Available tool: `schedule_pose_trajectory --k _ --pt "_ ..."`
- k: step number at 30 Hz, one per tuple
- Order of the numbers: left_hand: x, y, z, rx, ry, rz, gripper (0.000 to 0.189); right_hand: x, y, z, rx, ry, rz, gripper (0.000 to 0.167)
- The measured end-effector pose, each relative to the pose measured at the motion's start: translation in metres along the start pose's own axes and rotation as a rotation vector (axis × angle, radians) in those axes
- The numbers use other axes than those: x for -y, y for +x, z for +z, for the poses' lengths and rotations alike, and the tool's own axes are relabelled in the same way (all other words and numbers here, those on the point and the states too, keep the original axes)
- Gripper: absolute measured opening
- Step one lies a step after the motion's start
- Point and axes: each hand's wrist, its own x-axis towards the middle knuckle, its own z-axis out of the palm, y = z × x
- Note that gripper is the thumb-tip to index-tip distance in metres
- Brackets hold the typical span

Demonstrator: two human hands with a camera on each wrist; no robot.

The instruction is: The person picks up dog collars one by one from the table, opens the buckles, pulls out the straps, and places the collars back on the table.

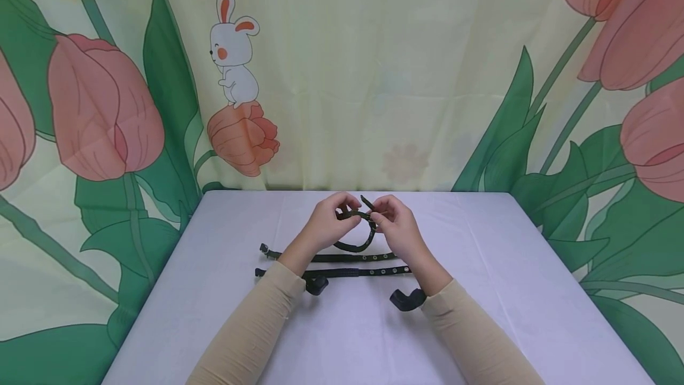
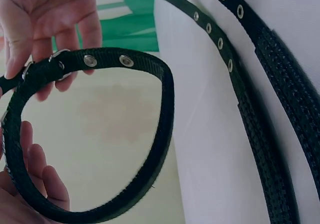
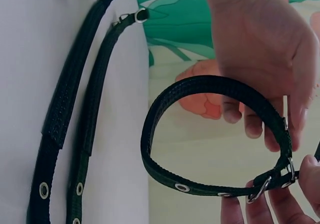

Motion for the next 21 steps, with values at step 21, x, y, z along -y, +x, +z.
schedule_pose_trajectory --k 21 --pt "-0.0066 0.0062 0.0015 0.062 0.083 0.010 0.018 -0.0006 -0.0003 -0.0023 0.038 0.006 0.020 0.016"
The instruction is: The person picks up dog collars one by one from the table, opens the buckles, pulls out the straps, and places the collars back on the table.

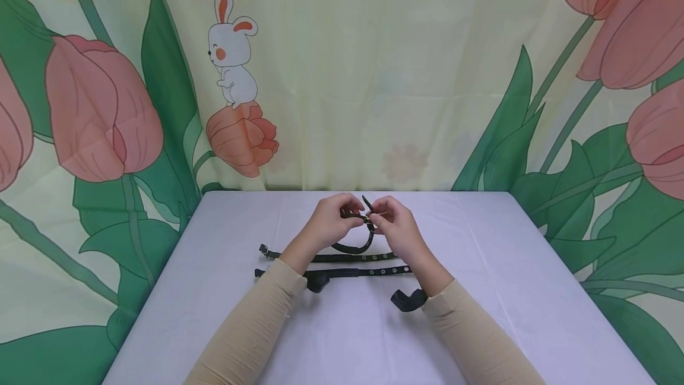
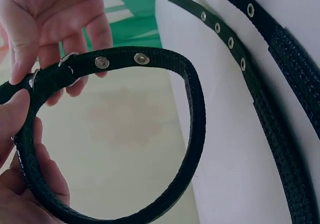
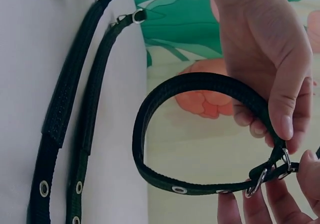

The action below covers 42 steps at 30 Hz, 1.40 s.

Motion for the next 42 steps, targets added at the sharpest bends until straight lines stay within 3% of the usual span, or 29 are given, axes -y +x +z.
schedule_pose_trajectory --k 11,20,30,42 --pt "0.0012 -0.0020 0.0017 -0.009 0.096 0.045 0.019 -0.0019 -0.0003 0.0030 0.031 -0.004 0.031 0.014" --pt "0.0011 -0.0030 0.0026 0.005 0.137 0.040 0.020 -0.0007 -0.0014 0.0035 0.037 0.023 0.037 0.016" --pt "0.0013 -0.0050 0.0015 0.036 0.094 -0.037 0.019 0.0003 -0.0008 0.0006 0.047 0.035 0.032 0.016" --pt "0.0030 -0.0023 0.0014 0.083 0.088 -0.037 0.021 0.0020 0.0006 -0.0019 0.054 0.042 0.039 0.017"
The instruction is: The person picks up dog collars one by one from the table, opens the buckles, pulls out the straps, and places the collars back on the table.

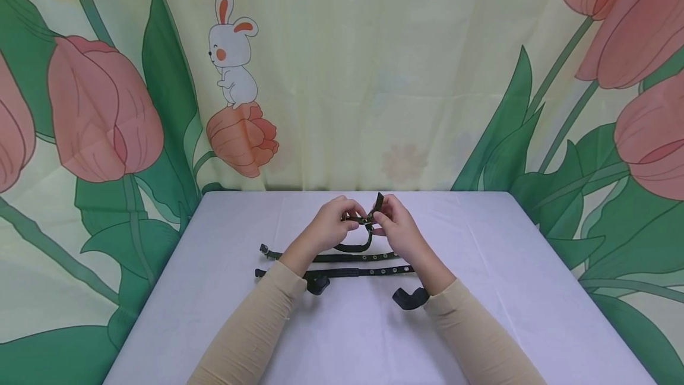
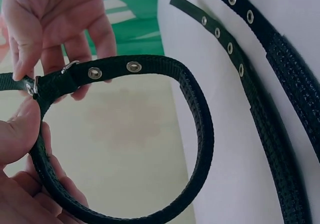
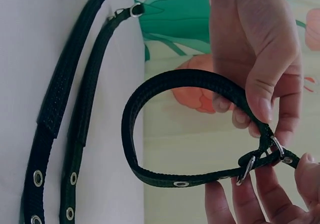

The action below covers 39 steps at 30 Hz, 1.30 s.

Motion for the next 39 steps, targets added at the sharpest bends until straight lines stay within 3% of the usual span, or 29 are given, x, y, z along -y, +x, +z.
schedule_pose_trajectory --k 19,26,39 --pt "-0.0004 -0.0017 0.0019 0.079 -0.027 -0.013 0.021 -0.0001 -0.0017 0.0006 0.021 -0.053 -0.017 0.017" --pt "-0.0009 -0.0034 0.0015 0.018 -0.011 -0.014 0.015 -0.0023 0.0006 -0.0026 0.014 -0.094 -0.003 0.018" --pt "-0.0017 -0.0051 0.0023 -0.059 -0.064 -0.012 0.012 -0.0023 0.0012 -0.0023 0.024 -0.094 0.006 0.022"
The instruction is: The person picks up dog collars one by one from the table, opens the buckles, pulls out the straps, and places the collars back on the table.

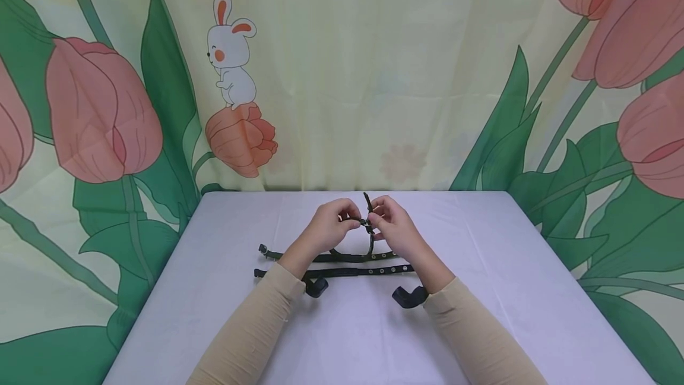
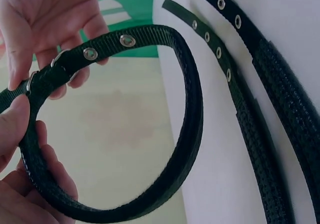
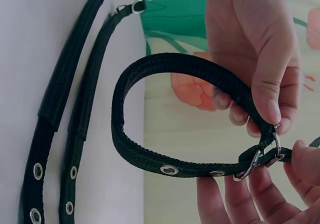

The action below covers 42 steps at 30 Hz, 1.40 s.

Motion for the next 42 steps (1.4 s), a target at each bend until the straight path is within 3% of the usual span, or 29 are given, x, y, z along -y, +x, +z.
schedule_pose_trajectory --k 16,27,42 --pt "-0.0054 -0.0031 -0.0003 -0.072 -0.062 -0.027 0.014 -0.0001 -0.0037 0.0051 -0.009 -0.004 -0.027 0.022" --pt "0.0004 -0.0029 -0.0002 -0.147 -0.085 -0.014 0.012 -0.0052 -0.0035 0.0047 -0.006 -0.001 -0.033 0.042" --pt "0.0022 -0.0051 -0.0037 -0.184 -0.123 -0.024 0.013 -0.0058 -0.0025 0.0051 -0.039 -0.024 0.015 0.029"
